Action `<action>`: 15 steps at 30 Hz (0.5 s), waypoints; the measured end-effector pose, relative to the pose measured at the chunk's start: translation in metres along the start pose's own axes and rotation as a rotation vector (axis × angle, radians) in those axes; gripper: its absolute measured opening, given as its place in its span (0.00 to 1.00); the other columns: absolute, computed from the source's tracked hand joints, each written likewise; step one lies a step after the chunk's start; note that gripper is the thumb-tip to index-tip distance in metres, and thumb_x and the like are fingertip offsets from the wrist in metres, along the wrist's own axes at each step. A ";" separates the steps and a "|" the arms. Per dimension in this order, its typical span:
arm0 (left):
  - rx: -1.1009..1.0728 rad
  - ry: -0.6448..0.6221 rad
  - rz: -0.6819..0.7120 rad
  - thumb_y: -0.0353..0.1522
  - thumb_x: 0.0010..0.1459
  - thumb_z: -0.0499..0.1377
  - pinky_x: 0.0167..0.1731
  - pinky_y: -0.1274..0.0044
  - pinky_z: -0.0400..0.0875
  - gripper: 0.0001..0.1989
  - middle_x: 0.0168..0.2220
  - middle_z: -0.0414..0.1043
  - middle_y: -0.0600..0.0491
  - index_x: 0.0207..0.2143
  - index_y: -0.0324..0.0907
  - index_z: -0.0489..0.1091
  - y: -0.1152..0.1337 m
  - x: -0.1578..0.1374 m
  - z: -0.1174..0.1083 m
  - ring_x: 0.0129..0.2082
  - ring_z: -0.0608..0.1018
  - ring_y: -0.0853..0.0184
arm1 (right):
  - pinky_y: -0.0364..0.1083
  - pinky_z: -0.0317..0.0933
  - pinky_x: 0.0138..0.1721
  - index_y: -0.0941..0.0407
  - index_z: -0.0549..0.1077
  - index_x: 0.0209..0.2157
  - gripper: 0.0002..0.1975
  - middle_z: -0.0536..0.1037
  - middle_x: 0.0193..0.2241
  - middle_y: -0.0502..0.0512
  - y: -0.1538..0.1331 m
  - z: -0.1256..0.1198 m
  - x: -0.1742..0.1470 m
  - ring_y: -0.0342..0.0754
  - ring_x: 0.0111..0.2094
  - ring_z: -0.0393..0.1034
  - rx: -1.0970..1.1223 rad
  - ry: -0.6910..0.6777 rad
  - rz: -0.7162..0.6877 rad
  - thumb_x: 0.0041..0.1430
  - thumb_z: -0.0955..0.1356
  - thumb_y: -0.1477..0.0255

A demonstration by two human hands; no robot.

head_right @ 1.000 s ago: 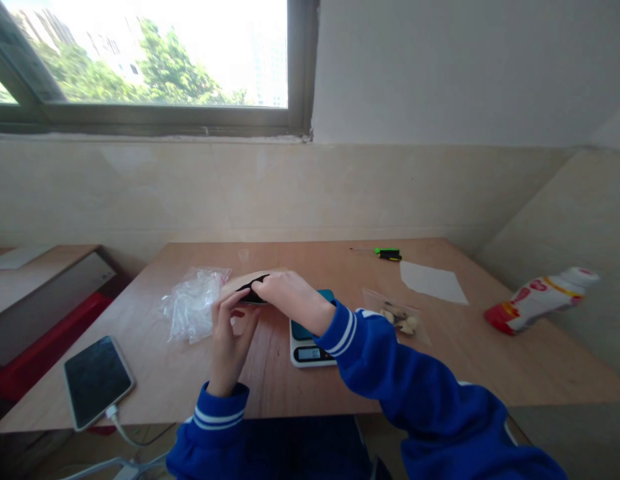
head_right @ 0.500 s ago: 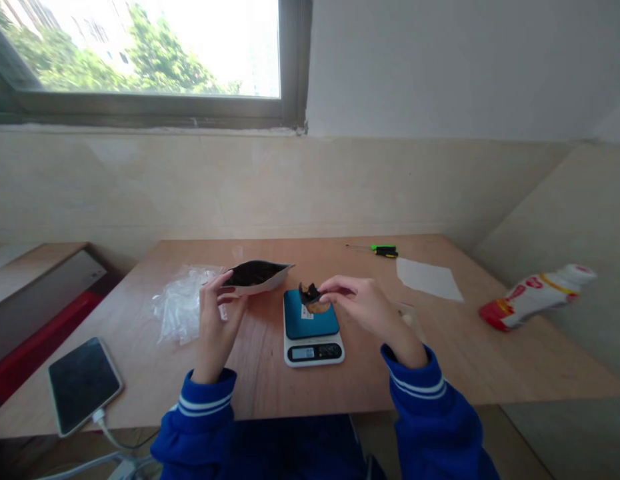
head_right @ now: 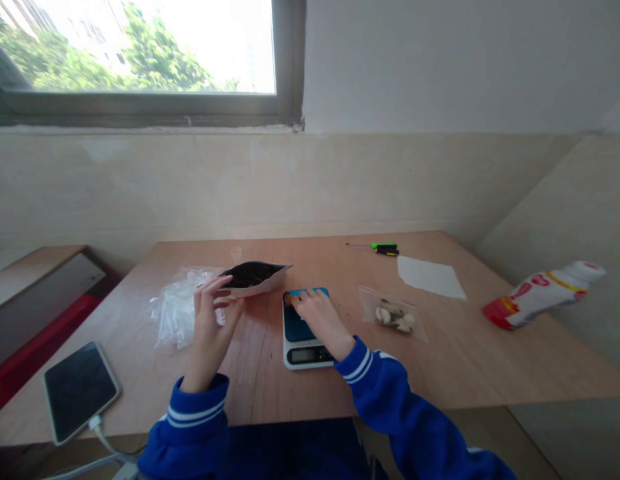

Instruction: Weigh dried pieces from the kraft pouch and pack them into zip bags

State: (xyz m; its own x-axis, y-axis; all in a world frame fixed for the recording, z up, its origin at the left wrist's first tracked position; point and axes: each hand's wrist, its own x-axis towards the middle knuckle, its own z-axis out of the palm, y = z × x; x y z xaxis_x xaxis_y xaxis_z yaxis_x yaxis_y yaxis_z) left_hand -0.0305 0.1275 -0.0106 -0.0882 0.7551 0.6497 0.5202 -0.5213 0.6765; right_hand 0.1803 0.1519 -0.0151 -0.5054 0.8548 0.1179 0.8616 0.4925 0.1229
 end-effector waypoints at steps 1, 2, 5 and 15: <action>-0.002 0.000 0.002 0.30 0.61 0.57 0.43 0.67 0.75 0.20 0.54 0.60 0.45 0.55 0.48 0.61 0.000 0.000 0.000 0.45 0.73 0.64 | 0.51 0.63 0.39 0.58 0.75 0.44 0.11 0.78 0.38 0.63 0.000 0.005 -0.003 0.56 0.41 0.73 -0.023 0.013 -0.005 0.62 0.65 0.79; -0.004 0.002 0.003 0.30 0.61 0.57 0.43 0.67 0.75 0.20 0.54 0.60 0.46 0.55 0.48 0.61 0.000 0.000 0.001 0.45 0.73 0.65 | 0.51 0.63 0.39 0.57 0.75 0.44 0.11 0.78 0.38 0.62 0.001 0.009 -0.006 0.56 0.40 0.72 -0.042 0.027 -0.012 0.62 0.65 0.78; -0.006 0.009 0.001 0.30 0.61 0.57 0.42 0.68 0.75 0.20 0.53 0.60 0.46 0.55 0.48 0.60 0.001 -0.001 0.002 0.42 0.74 0.67 | 0.51 0.62 0.41 0.54 0.72 0.50 0.15 0.78 0.38 0.59 0.006 0.022 -0.014 0.54 0.40 0.72 -0.061 0.067 -0.029 0.62 0.65 0.77; 0.000 -0.030 -0.026 0.31 0.62 0.56 0.42 0.69 0.75 0.17 0.54 0.60 0.46 0.53 0.47 0.63 0.003 -0.003 -0.002 0.43 0.73 0.67 | 0.54 0.66 0.44 0.58 0.73 0.47 0.14 0.78 0.42 0.62 0.025 0.034 -0.048 0.57 0.44 0.73 0.036 0.097 -0.001 0.60 0.69 0.68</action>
State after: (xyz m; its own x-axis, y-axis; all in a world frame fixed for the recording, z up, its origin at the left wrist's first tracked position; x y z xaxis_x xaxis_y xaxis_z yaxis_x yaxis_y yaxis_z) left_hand -0.0304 0.1232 -0.0099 -0.0765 0.7801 0.6209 0.5180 -0.5010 0.6933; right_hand 0.2273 0.1290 -0.0507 -0.5068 0.8355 0.2125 0.8615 0.5001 0.0881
